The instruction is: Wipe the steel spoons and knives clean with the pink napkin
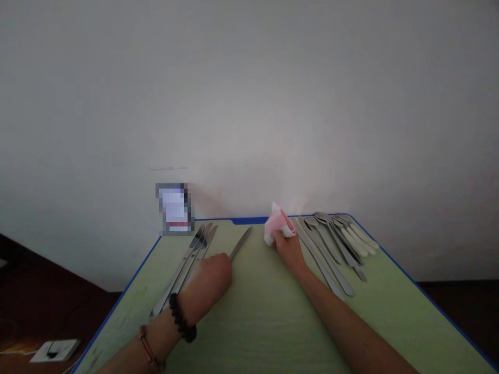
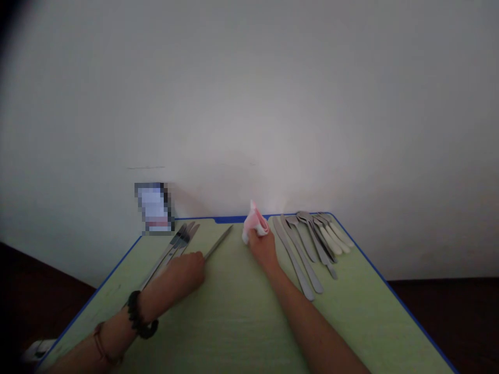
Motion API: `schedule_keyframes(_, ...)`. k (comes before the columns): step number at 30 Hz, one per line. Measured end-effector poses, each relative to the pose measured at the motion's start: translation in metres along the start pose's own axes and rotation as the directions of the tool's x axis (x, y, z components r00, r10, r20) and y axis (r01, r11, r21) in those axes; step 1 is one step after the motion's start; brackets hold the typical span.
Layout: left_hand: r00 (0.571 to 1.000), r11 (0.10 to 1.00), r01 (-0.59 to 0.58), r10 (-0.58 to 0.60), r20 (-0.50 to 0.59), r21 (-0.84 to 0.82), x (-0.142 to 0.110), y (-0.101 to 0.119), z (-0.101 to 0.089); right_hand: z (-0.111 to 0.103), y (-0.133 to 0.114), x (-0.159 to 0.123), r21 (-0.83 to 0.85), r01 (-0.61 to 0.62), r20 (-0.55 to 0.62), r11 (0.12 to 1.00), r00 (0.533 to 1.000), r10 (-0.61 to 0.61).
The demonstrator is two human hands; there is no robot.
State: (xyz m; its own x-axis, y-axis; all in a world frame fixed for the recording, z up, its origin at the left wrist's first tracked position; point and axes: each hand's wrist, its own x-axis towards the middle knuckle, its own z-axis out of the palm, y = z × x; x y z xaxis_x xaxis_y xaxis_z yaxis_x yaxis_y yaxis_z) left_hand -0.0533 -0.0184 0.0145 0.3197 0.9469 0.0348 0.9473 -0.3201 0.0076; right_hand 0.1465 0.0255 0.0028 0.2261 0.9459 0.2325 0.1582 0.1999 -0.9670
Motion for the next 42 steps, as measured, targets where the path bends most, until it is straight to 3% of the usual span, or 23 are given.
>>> schedule_keyframes(6, 0.996, 0.999, 0.027, -0.025, 0.089, -0.020, 0.008, 0.013, -0.005, 0.002, -0.001, -0.003, 0.107, -0.181, 0.034, 0.978, 0.983, 0.178)
schedule_keyframes(9, 0.995, 0.987, -0.016, 0.032, 0.100, -0.157, 0.008, 0.021, -0.005, 0.011, -0.002, -0.008, 0.161, -0.229, 0.077, 0.960, 0.973, 0.220)
schedule_keyframes(11, 0.998, 0.927, 0.031, -0.011, 0.054, -0.373, 0.008, 0.025, -0.003, 0.017, -0.002, -0.011, 0.228, -0.274, 0.103, 0.934, 0.961, 0.256)
schedule_keyframes(14, 0.999, 0.824, 0.046, -0.051, 0.007, -0.565, 0.008, 0.030, 0.002, 0.025, -0.002, -0.012, 0.354, -0.312, 0.096, 0.882, 0.950, 0.297)
schedule_keyframes(20, 0.998, 0.638, -0.002, -0.051, -0.045, -0.770, 0.009, 0.028, 0.010, 0.030, 0.000, -0.009, 0.602, -0.324, 0.166, 0.730, 0.945, 0.283)
schedule_keyframes(24, 0.998, 0.453, 0.049, -0.055, 0.027, -0.890, 0.013, 0.026, 0.013, 0.025, -0.003, -0.008, 0.738, -0.307, 0.218, 0.601, 0.951, 0.218)
schedule_keyframes(27, 0.995, 0.391, 0.077, -0.085, 0.048, -0.917, 0.017, 0.025, 0.013, 0.020, -0.006, -0.005, 0.796, -0.359, 0.310, 0.487, 0.933, 0.183)
schedule_keyframes(30, 0.991, 0.373, 0.084, -0.127, 0.039, -0.924, 0.019, 0.025, 0.014, 0.018, -0.004, -0.003, 0.759, -0.482, 0.448, 0.437, 0.874, 0.188)
schedule_keyframes(32, 0.991, 0.393, 0.079, -0.133, 0.029, -0.916, 0.019, 0.024, 0.015, 0.019, -0.001, -0.002, 0.739, -0.513, 0.476, 0.438, 0.856, 0.200)
schedule_keyframes(37, 0.998, 0.584, -0.016, -0.044, -0.052, -0.812, 0.016, 0.025, 0.013, 0.029, 0.003, -0.004, 0.736, -0.431, 0.375, 0.522, 0.902, 0.215)
schedule_keyframes(42, 1.000, 0.705, -0.026, 0.020, -0.017, -0.708, 0.013, 0.028, 0.010, 0.032, -0.003, -0.009, 0.640, -0.442, 0.415, 0.629, 0.887, 0.202)
